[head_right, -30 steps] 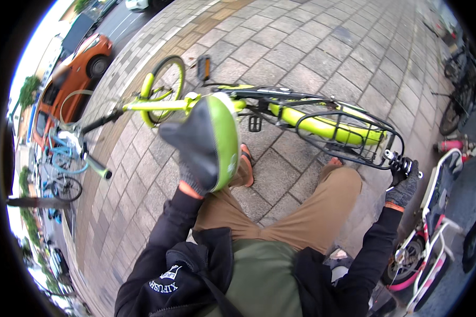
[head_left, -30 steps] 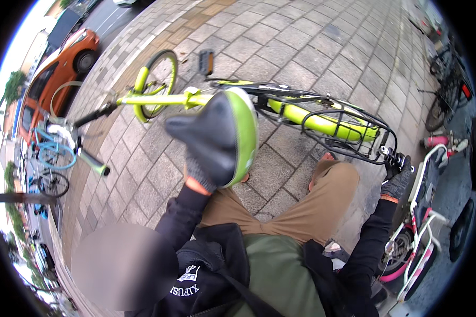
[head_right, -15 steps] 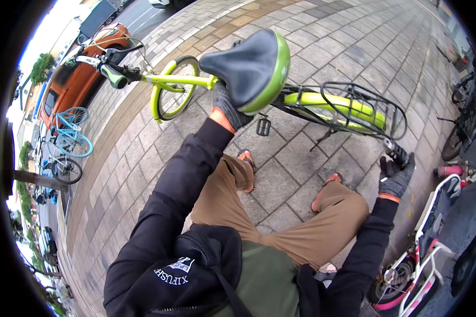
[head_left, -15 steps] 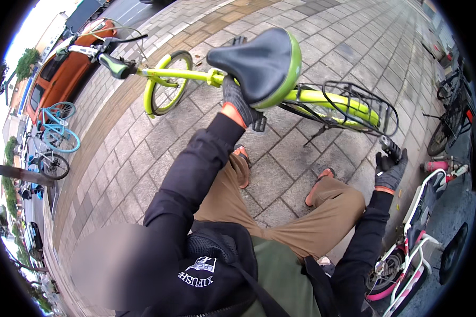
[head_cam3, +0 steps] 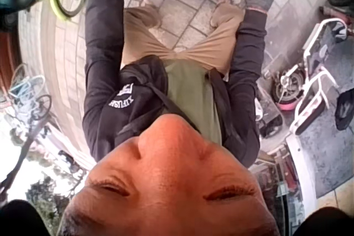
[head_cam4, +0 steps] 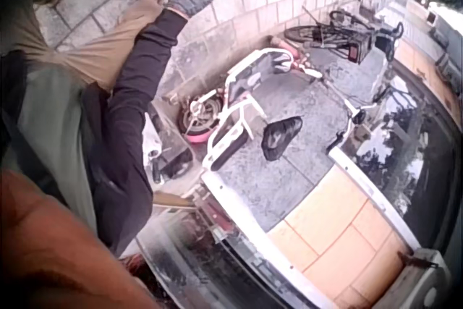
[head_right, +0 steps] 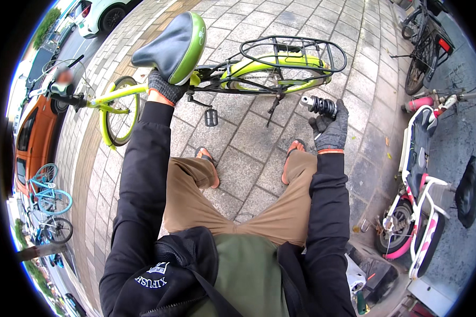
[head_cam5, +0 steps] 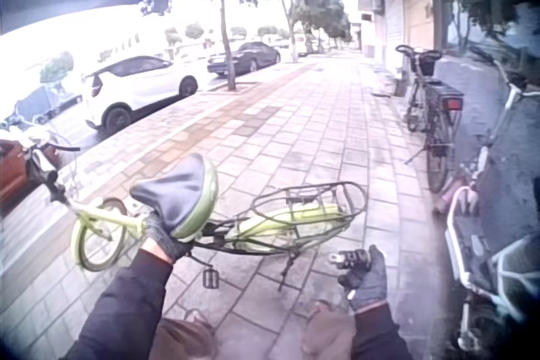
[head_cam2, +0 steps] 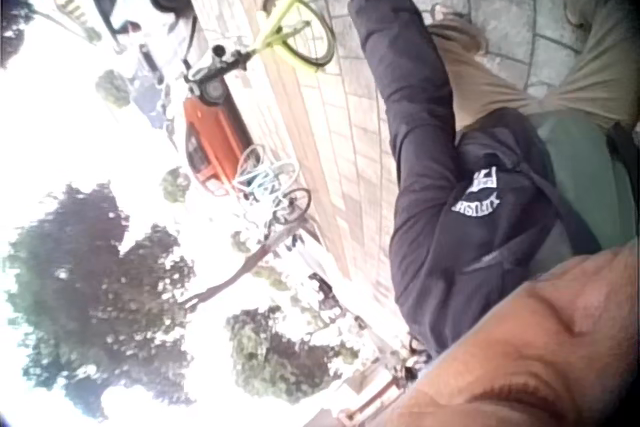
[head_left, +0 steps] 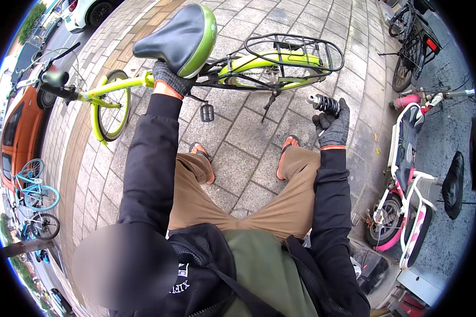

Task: The person removes a rear shock absorber from a lime green bicycle using a wrench. They then measure the removed shock absorber with a tape measure and place it on the ground.

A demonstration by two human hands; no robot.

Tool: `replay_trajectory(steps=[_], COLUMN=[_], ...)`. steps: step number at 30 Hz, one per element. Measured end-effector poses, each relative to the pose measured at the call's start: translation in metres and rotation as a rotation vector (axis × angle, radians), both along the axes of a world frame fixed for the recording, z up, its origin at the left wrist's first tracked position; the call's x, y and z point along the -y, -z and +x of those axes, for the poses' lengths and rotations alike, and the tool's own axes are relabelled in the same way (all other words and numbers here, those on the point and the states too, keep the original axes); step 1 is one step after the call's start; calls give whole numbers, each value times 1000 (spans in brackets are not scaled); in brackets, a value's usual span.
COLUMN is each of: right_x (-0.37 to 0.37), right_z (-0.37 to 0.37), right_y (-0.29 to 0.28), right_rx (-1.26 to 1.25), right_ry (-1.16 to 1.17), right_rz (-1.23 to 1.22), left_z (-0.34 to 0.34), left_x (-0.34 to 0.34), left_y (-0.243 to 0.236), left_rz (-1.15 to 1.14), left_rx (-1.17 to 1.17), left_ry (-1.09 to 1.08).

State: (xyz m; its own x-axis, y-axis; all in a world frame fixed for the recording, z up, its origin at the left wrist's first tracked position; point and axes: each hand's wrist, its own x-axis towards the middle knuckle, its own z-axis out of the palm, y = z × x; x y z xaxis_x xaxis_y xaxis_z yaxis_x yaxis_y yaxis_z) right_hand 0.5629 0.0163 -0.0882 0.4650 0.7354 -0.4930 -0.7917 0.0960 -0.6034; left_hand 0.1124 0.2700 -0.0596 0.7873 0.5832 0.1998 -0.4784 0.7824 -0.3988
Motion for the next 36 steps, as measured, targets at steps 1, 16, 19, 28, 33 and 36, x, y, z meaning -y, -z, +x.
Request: replay_trajectory(steps=[1,16,19,28,33,36], right_x=[1,-4,-5,-11,-17,-23], right_z=[0,-9,-5,-13,-12,-16], right_y=[-1,17,18,11,16,24], right_rx=[16,143,154,196,220,263], right_ry=[11,-116,-115,-144,-191,-229], right_rz=[-20,53,42,33,39,41], left_z=[14,28,31,38,45,50], left_x=[6,34,36,1,-19,-28], left_y=[-13,-42,-41,-10,12,20], left_rz=[-86,116,86,143,155,139], left_rx=[100,-1286,-1330,-1398,-1365,-1366], left_ry=[99,-547,-493,-447,-434,-422])
